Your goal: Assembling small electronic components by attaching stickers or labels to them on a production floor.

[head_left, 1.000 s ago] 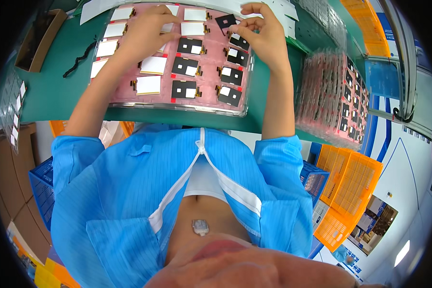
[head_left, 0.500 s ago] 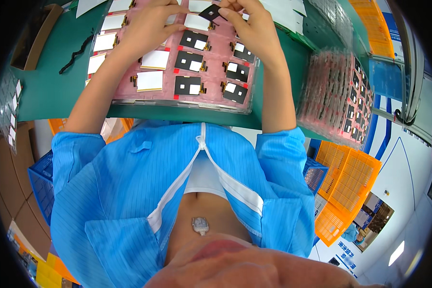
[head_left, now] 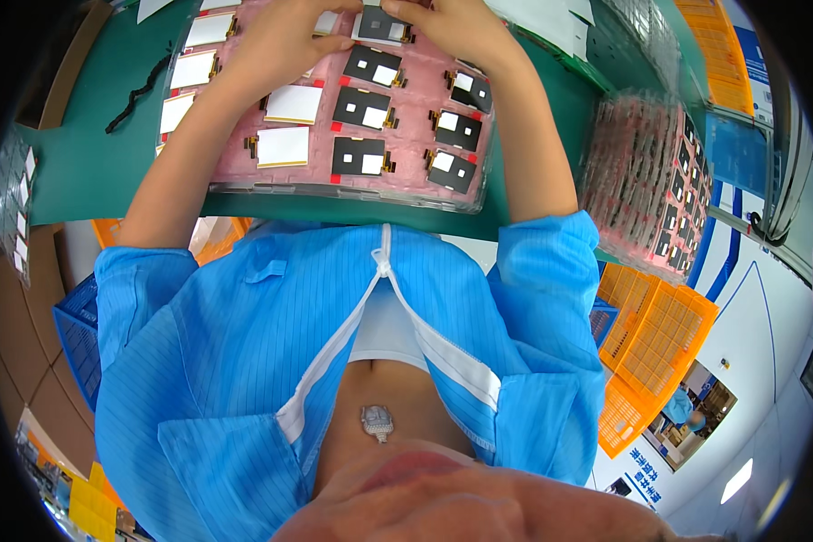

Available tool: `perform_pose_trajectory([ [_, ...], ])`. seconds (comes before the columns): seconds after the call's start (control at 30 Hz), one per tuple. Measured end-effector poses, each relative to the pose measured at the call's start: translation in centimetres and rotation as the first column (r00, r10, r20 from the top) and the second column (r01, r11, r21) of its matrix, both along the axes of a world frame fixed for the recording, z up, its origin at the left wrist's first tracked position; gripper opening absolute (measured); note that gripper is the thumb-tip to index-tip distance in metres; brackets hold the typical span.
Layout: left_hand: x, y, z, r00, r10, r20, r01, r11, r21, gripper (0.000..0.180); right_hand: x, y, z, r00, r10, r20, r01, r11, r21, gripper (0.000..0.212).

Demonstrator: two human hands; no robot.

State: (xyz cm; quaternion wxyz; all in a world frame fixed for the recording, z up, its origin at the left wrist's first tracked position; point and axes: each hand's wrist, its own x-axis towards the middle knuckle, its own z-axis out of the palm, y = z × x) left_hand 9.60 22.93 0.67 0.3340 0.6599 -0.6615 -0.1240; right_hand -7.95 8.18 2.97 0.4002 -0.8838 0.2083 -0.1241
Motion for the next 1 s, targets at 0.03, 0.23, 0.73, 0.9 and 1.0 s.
perform_pose_trajectory([
  [0.03,-0.08,0.02,0.15,1.0,0.0,-0.001,0.0,1.0,0.005,0.04,0.13,-0.01,-0.18,0.999,-0.025,-0.021,0.025,1.0,0.011,0.013],
  [0.23,-0.03,0.16,-0.11,0.999,0.016,-0.029,-0.016,1.0,0.01,0.041,0.58,-0.06,-0.79,0.999,-0.033,-0.038,0.031,0.999,-0.038,0.016],
  [0.73,0.12,0.12,0.06,1.0,0.003,-0.005,-0.003,1.0,-0.008,0.042,0.82,0.03,-0.48,0.999,-0.017,-0.036,0.015,0.997,-0.072,0.018],
  [0.9,-0.13,0.22,0.43,1.0,0.022,-0.002,-0.022,0.999,0.039,0.043,0.75,0.03,-0.6,0.999,-0.014,-0.038,0.012,0.998,-0.065,0.019],
  [1.0,-0.12,0.25,0.45,1.0,0.017,-0.009,-0.017,0.999,0.039,0.043,0.79,-0.03,-0.76,0.999,-0.011,-0.039,0.009,0.998,-0.058,0.018],
])
